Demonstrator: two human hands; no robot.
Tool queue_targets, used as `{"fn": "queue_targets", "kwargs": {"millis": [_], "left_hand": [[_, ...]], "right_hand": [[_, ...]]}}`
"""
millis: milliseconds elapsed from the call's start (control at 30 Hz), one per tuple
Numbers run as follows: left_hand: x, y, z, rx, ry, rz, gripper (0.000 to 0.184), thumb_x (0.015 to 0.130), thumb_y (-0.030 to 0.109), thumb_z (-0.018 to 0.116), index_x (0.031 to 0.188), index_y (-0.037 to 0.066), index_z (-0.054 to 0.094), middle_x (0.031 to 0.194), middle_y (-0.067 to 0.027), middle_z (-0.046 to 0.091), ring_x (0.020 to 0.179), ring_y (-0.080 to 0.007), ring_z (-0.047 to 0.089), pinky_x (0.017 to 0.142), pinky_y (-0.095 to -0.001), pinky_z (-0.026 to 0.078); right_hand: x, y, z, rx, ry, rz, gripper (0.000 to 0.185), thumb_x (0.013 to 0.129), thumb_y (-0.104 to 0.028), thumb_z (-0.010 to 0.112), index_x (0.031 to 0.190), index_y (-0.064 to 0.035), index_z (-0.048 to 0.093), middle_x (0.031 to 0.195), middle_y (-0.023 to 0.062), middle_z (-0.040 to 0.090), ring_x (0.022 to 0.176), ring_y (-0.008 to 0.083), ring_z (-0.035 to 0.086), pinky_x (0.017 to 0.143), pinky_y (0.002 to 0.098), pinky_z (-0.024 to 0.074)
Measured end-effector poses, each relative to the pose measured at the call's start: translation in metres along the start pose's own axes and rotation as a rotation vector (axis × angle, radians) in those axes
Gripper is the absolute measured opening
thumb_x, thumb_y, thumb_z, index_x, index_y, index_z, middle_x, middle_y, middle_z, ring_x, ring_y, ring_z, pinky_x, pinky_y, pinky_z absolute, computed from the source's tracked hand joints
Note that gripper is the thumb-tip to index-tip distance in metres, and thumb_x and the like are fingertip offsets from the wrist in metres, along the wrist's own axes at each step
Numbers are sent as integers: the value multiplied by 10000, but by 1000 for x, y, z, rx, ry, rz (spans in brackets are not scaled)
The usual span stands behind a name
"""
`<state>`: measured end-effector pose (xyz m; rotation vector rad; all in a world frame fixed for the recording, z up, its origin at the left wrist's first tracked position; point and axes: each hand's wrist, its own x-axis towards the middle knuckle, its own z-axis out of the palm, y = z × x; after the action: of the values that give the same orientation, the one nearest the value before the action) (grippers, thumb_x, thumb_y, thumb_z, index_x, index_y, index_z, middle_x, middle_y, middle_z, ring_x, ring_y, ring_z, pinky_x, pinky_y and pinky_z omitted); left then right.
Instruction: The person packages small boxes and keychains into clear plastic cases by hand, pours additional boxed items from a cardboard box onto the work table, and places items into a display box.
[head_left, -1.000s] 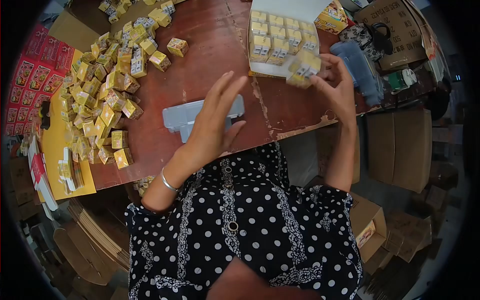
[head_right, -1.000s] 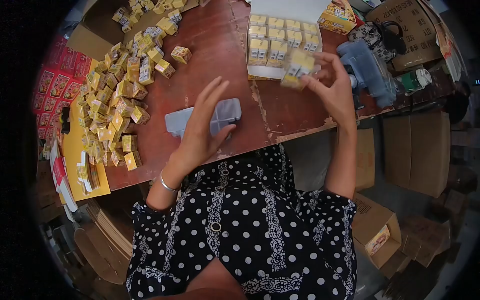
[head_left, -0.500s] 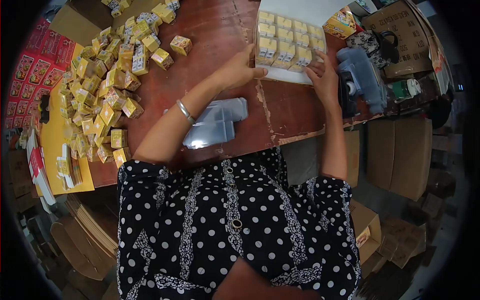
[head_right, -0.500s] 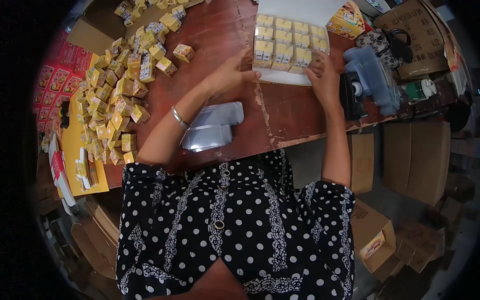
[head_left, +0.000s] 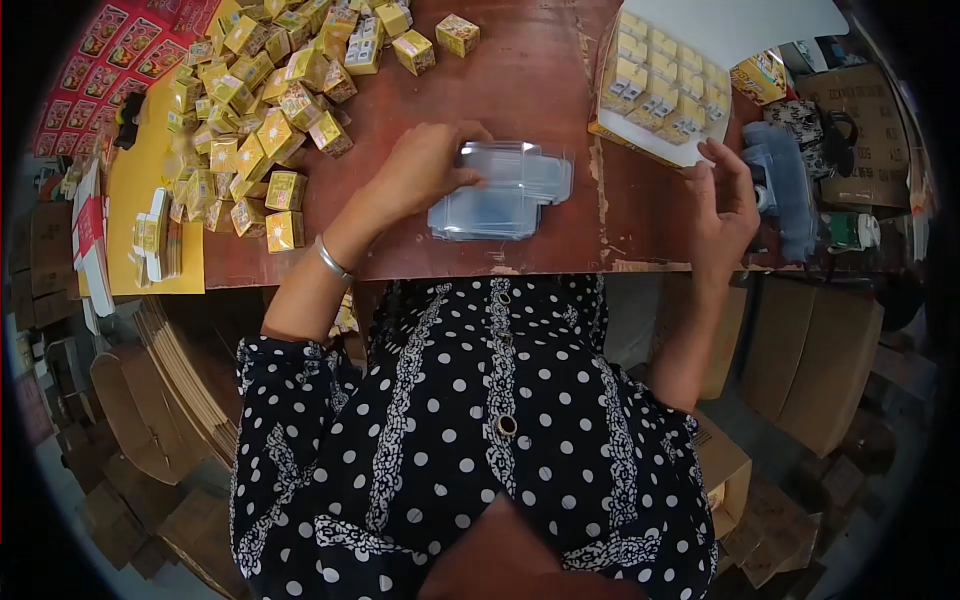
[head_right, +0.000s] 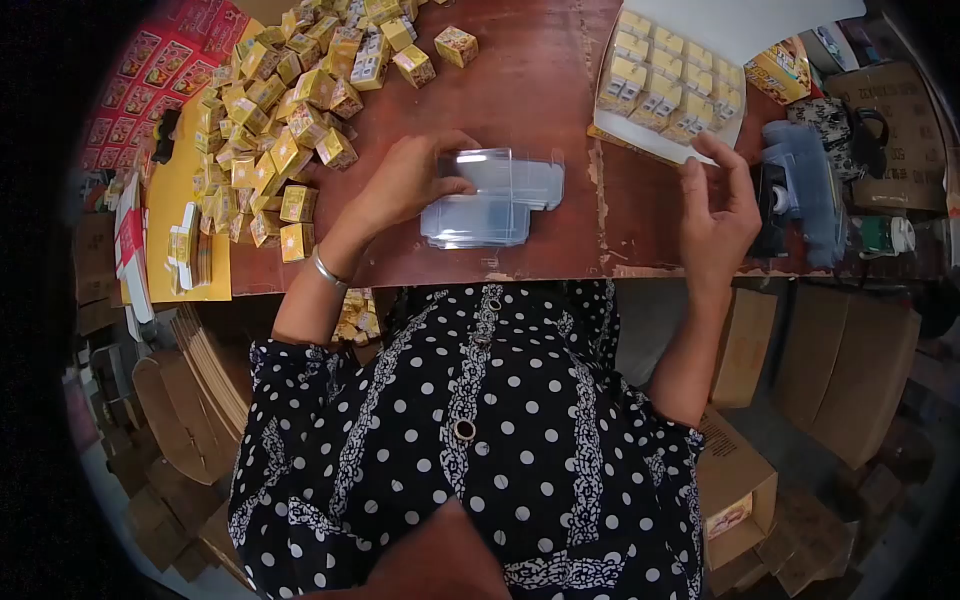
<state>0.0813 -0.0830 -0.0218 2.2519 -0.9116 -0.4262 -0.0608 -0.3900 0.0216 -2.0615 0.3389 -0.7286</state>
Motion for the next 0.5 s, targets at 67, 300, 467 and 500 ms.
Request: {"fn": "queue_targets", "kwargs": {"millis": [67,300,467,500], "left_hand": [[-3,1,4,-18,129,-41,412,768,146,821,1153,59,701,999,-167,732,900,-349,714,812,-430,551],[-38,31,2,-194,522,177,209,869,86,723,1075,48,719,917,-108,734,806,-297,711,771,-375,563],[-55,31,-6,114,717,404,178,894,118,700,1060,58,721,858,-64,725,815,-261,711,835,-406,556],[-60,31,-7,129,660,424,233,889,141,706,1110,66,705,911,-57,721,872,-256,705,901,-444,529]], "right_hand": [[-10,-16,20,114,-12,16,217,1000,-34,593,1203,31,635,1053,51,696,807,69,628,730,220,527],[-39,-61,75,324,-424,25,289,1003,32,498,1287,61,545,1246,151,651,837,112,657,747,236,538],[-29,-77,66,511,-814,261,308,997,-32,526,1291,61,540,1270,195,640,764,134,683,673,227,559],[-25,-77,63,530,-1033,368,318,993,-58,537,1287,61,540,1276,209,634,725,144,692,635,223,565]]}}
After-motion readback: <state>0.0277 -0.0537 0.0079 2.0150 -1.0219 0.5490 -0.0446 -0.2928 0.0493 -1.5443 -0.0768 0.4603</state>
